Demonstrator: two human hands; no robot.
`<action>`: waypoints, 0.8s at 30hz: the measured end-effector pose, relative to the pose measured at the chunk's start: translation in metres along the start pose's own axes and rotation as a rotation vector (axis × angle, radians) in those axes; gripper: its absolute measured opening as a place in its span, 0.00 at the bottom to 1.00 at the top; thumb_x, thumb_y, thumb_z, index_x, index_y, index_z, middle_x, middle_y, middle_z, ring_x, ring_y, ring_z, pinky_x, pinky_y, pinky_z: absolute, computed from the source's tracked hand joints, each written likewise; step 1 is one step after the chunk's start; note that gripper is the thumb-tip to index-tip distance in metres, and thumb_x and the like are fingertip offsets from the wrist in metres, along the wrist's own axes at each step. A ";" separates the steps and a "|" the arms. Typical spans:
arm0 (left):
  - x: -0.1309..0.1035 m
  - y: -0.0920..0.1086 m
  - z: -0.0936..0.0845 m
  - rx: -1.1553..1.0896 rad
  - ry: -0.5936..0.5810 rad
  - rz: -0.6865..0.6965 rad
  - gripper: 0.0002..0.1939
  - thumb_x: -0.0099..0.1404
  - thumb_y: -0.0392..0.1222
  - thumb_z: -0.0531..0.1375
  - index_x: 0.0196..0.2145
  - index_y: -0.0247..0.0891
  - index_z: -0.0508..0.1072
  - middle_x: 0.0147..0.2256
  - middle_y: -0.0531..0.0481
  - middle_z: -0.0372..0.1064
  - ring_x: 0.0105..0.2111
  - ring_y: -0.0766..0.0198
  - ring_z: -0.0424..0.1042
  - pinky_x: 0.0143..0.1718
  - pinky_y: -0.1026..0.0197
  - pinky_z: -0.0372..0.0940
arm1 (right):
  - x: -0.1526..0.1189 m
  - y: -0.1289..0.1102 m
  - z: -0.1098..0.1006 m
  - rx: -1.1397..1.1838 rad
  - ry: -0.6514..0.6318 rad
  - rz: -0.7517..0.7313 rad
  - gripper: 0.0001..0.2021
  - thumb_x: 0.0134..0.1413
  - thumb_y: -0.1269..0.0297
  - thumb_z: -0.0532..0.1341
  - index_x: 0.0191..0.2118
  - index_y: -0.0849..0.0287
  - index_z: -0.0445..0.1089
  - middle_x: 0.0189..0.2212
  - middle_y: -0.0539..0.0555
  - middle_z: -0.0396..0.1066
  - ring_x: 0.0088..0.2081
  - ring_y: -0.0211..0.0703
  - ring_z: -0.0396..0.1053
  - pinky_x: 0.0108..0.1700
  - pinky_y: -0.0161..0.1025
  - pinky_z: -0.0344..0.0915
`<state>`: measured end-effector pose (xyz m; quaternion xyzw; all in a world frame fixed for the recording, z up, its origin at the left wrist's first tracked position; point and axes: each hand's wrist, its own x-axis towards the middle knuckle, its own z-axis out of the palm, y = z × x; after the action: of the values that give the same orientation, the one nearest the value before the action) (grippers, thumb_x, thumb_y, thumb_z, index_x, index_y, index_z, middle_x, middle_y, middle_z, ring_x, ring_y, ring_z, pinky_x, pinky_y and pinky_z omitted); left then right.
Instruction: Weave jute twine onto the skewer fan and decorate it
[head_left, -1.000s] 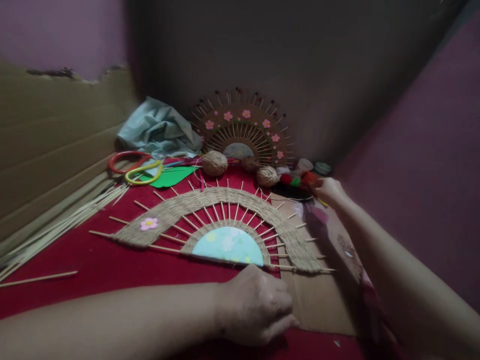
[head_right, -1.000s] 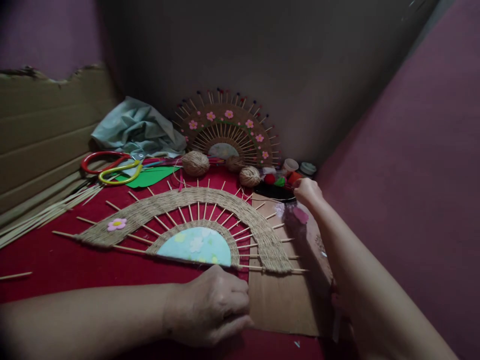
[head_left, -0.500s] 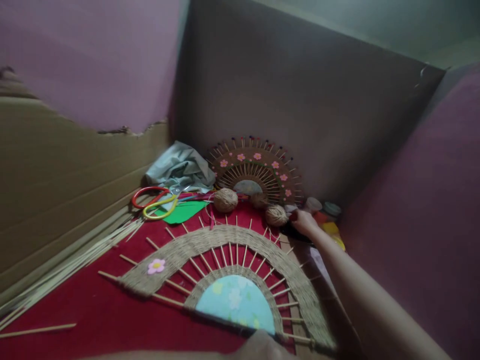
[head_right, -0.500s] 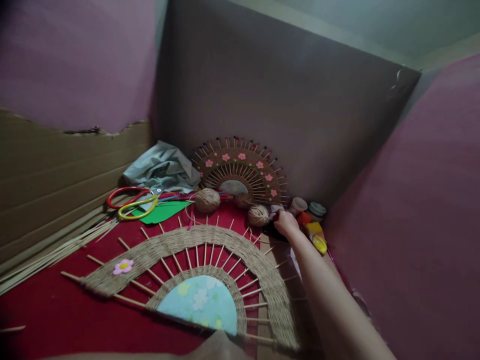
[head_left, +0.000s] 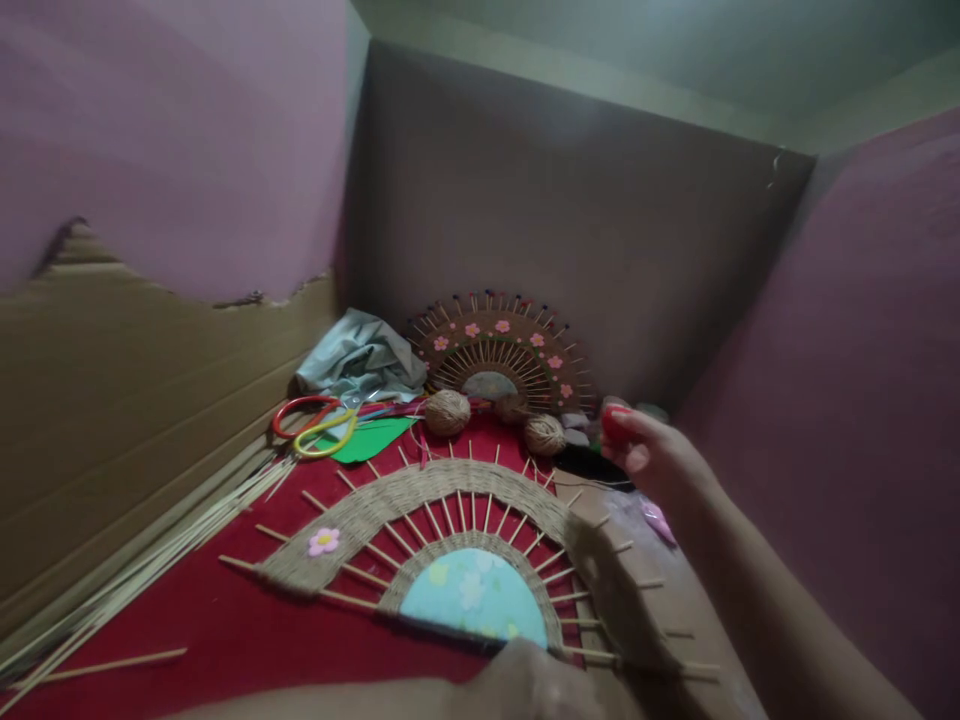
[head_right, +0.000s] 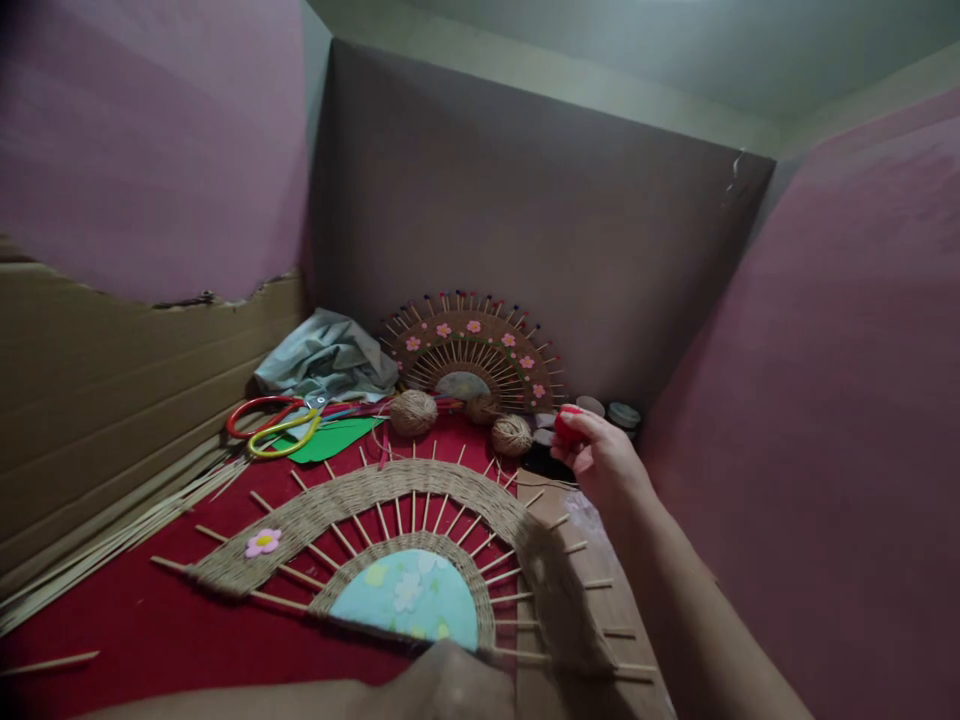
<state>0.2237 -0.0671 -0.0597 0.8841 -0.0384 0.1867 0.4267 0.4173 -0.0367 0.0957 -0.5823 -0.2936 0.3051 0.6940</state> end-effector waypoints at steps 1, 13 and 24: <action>0.000 0.011 -0.007 -0.010 0.015 -0.008 0.15 0.64 0.46 0.56 0.23 0.38 0.72 0.21 0.51 0.68 0.23 0.68 0.66 0.22 0.69 0.58 | -0.018 0.001 0.002 0.032 -0.028 0.002 0.11 0.36 0.67 0.64 0.32 0.61 0.71 0.22 0.50 0.70 0.22 0.38 0.67 0.25 0.37 0.65; 0.015 0.052 -0.070 -0.418 0.635 -0.369 0.13 0.60 0.47 0.58 0.26 0.35 0.67 0.17 0.59 0.56 0.17 0.74 0.52 0.19 0.69 0.50 | -0.099 0.057 0.006 0.516 -0.366 0.179 0.08 0.41 0.61 0.66 0.29 0.58 0.73 0.25 0.50 0.73 0.23 0.37 0.65 0.26 0.36 0.63; 0.014 0.052 -0.073 -0.544 0.504 -0.448 0.13 0.58 0.47 0.61 0.32 0.34 0.68 0.19 0.59 0.60 0.16 0.76 0.56 0.17 0.70 0.52 | -0.109 0.064 0.007 0.459 -0.329 0.076 0.16 0.38 0.70 0.69 0.38 0.54 0.70 0.31 0.47 0.72 0.30 0.35 0.68 0.32 0.32 0.64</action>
<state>0.2029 -0.0424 0.0255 0.6529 0.2120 0.2828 0.6700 0.3367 -0.1065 0.0275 -0.3632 -0.3035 0.4799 0.7387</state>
